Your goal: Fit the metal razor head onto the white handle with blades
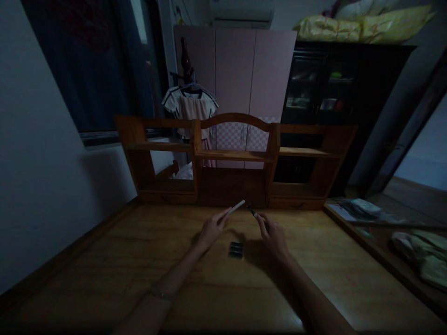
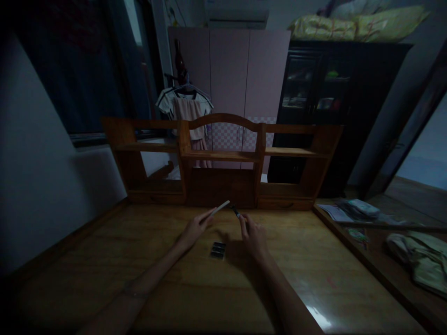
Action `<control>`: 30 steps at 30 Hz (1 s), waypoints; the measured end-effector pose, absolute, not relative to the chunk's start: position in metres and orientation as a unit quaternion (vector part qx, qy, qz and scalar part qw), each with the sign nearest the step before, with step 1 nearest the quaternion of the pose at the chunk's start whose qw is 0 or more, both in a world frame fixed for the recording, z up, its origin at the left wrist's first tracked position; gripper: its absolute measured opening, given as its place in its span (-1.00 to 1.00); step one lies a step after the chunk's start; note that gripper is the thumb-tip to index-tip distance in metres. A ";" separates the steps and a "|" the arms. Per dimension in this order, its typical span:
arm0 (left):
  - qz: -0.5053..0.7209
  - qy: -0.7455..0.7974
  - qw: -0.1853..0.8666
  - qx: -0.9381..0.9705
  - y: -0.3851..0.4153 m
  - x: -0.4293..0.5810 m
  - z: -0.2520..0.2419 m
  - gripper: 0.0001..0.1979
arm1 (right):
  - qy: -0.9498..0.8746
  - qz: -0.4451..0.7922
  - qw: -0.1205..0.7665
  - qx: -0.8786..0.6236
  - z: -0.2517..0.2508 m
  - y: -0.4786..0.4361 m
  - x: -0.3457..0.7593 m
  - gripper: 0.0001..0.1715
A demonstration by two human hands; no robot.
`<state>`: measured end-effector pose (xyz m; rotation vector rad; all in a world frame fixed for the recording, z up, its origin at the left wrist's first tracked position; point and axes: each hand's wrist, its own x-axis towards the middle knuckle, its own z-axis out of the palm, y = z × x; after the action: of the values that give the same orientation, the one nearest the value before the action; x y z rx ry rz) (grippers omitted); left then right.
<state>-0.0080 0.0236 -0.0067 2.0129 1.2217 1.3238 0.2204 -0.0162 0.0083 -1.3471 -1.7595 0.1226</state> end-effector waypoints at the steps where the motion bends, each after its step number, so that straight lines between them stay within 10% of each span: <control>1: 0.482 0.433 0.219 0.730 0.023 -0.008 -0.006 -0.62 | -0.710 0.048 0.445 -0.544 0.008 -0.016 0.220 -0.60; 30: 0.482 0.458 0.153 0.731 0.021 -0.009 -0.005 -0.62 | -0.711 0.029 0.437 -0.550 0.005 -0.013 0.222 -0.56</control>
<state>-0.0094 0.0206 -0.0048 2.0961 1.3139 1.3827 0.2222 -0.0127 0.0047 -1.3672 -1.7691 0.0717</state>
